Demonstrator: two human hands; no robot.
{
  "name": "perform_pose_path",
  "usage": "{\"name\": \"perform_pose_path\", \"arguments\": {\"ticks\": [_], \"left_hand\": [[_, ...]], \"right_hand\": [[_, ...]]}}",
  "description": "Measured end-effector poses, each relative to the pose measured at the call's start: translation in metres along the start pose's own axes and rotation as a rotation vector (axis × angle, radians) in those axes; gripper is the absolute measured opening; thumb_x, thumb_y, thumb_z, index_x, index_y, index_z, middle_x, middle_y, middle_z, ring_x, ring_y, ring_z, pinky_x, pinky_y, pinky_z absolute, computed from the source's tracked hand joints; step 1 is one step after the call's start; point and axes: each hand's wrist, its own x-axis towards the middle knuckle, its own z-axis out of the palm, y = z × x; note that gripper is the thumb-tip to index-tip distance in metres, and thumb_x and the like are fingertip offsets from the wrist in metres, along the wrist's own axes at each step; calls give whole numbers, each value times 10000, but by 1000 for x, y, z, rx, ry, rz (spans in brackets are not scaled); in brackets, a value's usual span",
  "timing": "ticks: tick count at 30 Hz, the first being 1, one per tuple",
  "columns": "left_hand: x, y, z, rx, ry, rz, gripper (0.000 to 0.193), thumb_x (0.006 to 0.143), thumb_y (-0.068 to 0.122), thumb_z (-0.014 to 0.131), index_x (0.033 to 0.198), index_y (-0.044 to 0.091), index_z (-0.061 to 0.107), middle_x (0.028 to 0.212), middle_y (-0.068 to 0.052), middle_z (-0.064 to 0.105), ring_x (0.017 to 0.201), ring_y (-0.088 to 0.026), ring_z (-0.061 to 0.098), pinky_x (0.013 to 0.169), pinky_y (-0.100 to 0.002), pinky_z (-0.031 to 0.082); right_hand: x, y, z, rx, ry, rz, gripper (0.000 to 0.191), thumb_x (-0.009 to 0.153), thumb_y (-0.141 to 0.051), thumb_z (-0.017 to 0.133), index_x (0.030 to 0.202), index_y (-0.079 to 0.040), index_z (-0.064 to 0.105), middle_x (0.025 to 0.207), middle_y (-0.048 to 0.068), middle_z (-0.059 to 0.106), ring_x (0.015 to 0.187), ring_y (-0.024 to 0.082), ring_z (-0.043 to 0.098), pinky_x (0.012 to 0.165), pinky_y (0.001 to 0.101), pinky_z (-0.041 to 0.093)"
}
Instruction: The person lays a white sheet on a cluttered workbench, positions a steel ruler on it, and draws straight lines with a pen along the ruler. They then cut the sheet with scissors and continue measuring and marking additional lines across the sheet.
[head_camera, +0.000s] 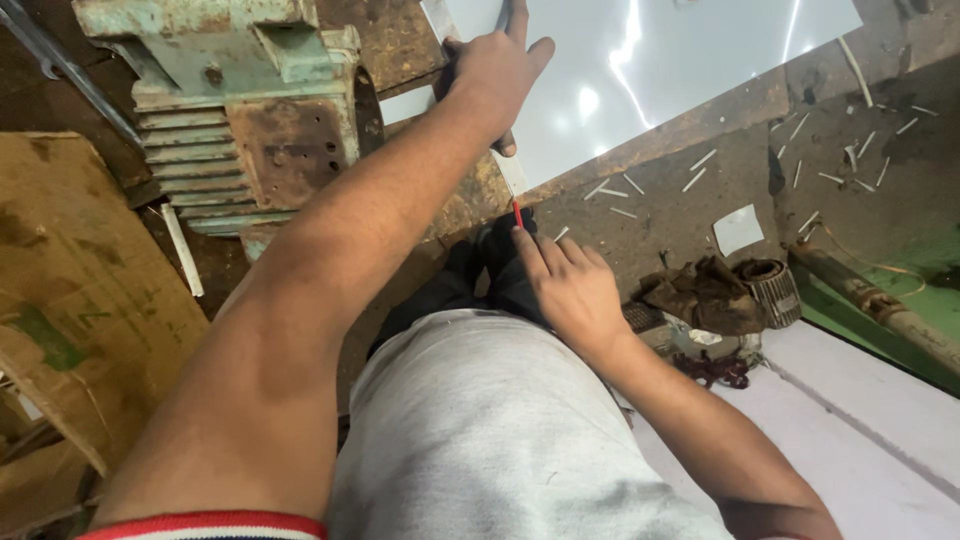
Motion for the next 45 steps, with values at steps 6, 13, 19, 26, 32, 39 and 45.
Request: {"name": "perform_pose_path", "arguments": {"ticks": [6,13,19,26,32,39,45], "left_hand": [[3,1,1,67,2,5,1297,425,468,1027,1447,112,313,1593,-339,84,1026,-420,711,935,-496,564],[3,2,2,65,-21,11,1257,452,461,1025,1435,96,332,1599,-344,104,1034,-410,716,926,-479,584],[5,3,3,74,20,-3,1255,439,469,1025,1429,121,336,1593,-302,126,1045,-404,708,955,-553,545],[5,3,3,45,-10,9,1251,465,443,1031,1451,127,328,1592,-296,148,1085,-387,693,969,-577,542],[3,3,1,73,-22,-3,1336,445,438,1041,1500,149,274,1610,-332,-1,1048,-406,703,973,-563,533],[19,0,14,31,22,-35,1126,623,193,952,1539,264,302,1589,-350,-157,1009,-407,719,967,-643,516],[43,1,26,-84,9,-67,928,849,-117,621,1559,392,308,1597,-321,-189,955,-339,742,986,-756,448]], "right_hand": [[0,8,-5,92,17,27,510,858,-61,614,1366,-19,625,1012,75,702,870,231,662,759,360,537],[8,8,1,210,112,9,531,827,-32,612,1358,-18,618,1163,108,724,887,250,668,794,370,550],[7,13,11,193,106,32,533,848,-51,616,1380,-26,611,1177,111,710,898,257,677,793,379,548],[13,11,18,205,126,35,459,918,-83,619,1374,-41,611,1221,91,711,917,244,682,801,374,541],[31,8,25,83,184,15,551,856,-79,597,1405,-36,606,1260,94,703,940,218,691,803,349,540],[80,7,62,25,171,59,418,847,-114,620,1258,-55,665,1076,57,693,870,216,677,738,367,530],[122,8,97,53,136,113,208,856,-194,640,1041,-109,681,1017,93,702,997,283,706,747,417,533]]}}
